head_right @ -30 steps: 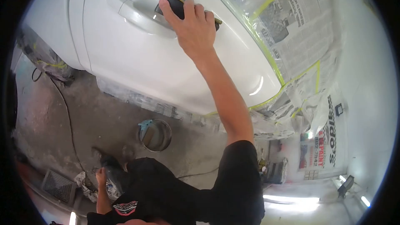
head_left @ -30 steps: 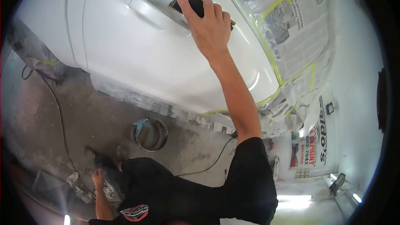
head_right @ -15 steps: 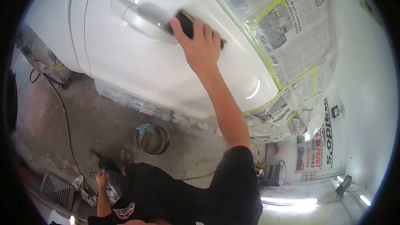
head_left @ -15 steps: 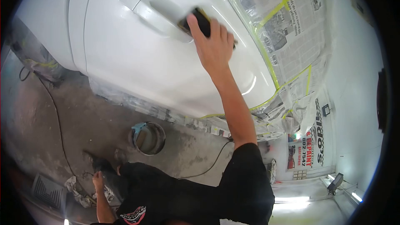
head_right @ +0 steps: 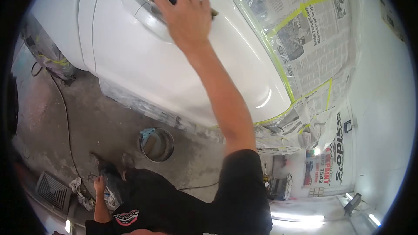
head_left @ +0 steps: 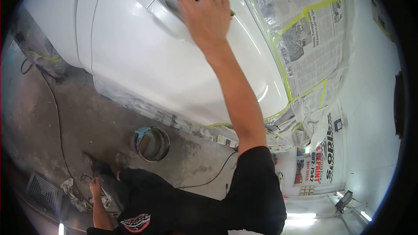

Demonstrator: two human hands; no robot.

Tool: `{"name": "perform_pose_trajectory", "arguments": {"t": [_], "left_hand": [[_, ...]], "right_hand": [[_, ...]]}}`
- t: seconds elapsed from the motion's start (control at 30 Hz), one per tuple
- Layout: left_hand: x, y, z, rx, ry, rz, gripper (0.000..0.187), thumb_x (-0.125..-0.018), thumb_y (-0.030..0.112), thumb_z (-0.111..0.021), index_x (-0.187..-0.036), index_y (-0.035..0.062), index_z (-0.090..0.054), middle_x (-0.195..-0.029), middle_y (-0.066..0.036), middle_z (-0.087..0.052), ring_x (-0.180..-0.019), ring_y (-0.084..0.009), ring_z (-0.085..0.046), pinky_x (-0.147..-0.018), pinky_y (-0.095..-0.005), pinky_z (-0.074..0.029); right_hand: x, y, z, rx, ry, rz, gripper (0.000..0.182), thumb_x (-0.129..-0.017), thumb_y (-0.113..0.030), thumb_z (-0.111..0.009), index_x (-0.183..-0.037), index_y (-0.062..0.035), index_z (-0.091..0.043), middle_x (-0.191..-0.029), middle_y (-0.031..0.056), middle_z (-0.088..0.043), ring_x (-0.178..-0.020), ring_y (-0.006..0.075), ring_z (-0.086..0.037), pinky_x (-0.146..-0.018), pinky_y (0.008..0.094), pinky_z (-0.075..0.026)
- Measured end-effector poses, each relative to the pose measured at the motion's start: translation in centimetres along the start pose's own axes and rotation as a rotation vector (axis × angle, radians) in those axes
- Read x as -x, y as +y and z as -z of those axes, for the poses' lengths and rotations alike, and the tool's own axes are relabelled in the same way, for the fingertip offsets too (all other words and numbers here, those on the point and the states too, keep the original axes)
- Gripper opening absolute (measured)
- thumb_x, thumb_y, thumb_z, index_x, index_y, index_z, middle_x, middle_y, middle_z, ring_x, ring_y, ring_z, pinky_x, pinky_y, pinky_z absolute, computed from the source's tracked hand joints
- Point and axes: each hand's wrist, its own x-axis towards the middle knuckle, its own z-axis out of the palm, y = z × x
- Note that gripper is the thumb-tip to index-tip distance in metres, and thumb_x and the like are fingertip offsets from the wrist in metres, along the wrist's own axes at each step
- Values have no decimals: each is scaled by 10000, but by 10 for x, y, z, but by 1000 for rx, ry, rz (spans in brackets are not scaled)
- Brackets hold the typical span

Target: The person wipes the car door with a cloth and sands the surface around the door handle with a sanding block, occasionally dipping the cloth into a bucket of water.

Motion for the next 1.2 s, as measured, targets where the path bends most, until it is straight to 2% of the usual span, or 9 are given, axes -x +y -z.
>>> {"name": "perform_pose_trajectory", "arguments": {"t": [0.13,0.3,0.43,0.53,0.77,0.87,1.0,1.1,1.2], "left_hand": [[-1,-10,-13,132,49,-28,422,-946,322,-631,-1101,-66,-692,-953,-220,-730,-942,-307,-713,-832,-401,-532],[4,2,-9,45,53,-9,431,-949,328,-623,-1101,-69,-692,-959,-220,-727,-915,-327,-705,-817,-423,-526],[5,8,-16,120,112,7,434,-940,334,-627,-1104,-62,-694,-970,-221,-726,-920,-341,-703,-820,-426,-523],[15,5,-7,6,101,-15,430,-935,328,-630,-1106,-62,-692,-965,-222,-728,-927,-342,-706,-824,-421,-524],[-2,-15,-14,129,95,-9,413,-923,325,-647,-1098,-45,-698,-962,-213,-731,-923,-330,-710,-825,-405,-524],[3,-4,-7,72,113,-28,416,-928,326,-649,-1105,-48,-694,-952,-210,-732,-919,-328,-711,-826,-400,-524],[-7,-8,-17,168,93,-9,423,-940,330,-643,-1121,-50,-689,-977,-214,-730,-933,-337,-706,-830,-401,-522],[0,-6,-10,96,71,-13,424,-947,334,-635,-1126,-47,-689,-1000,-220,-726,-942,-345,-701,-830,-406,-519],[-5,-5,-2,-21,89,-2,428,-950,334,-629,-1132,-49,-686,-1012,-227,-723,-954,-351,-699,-839,-410,-517]], "right_hand": [[26,9,4,26,56,-101,506,-846,-48,-611,-1292,-285,-583,-965,95,-549,-803,277,-577,-596,426,-434],[-22,-6,-13,-66,104,162,449,-847,-100,-673,-1241,-309,-619,-946,63,-538,-721,243,-527,-549,382,-391],[10,11,0,43,77,-30,469,-843,-69,-644,-1235,-323,-614,-935,47,-527,-758,230,-536,-604,362,-403],[-16,-7,-10,38,32,133,633,-769,-184,-795,-1330,-375,-571,-967,51,-566,-796,249,-580,-603,382,-430],[-6,-11,-4,-25,6,96,586,-813,-42,-625,-1317,-338,-578,-1018,65,-558,-815,265,-557,-655,409,-413],[-12,-4,-3,-63,-22,160,642,-773,-123,-760,-1326,-385,-565,-1000,57,-555,-829,264,-578,-664,398,-441],[2,-5,4,-15,-28,70,644,-778,-124,-759,-1333,-389,-565,-1062,73,-573,-837,260,-574,-673,411,-432],[-17,-11,-1,-36,-81,134,626,-777,-130,-764,-1318,-389,-581,-1056,72,-580,-803,252,-567,-650,401,-418],[0,13,-1,-9,32,195,605,-776,-136,-762,-1299,-389,-592,-998,49,-570,-767,235,-551,-632,390,-412]]}}
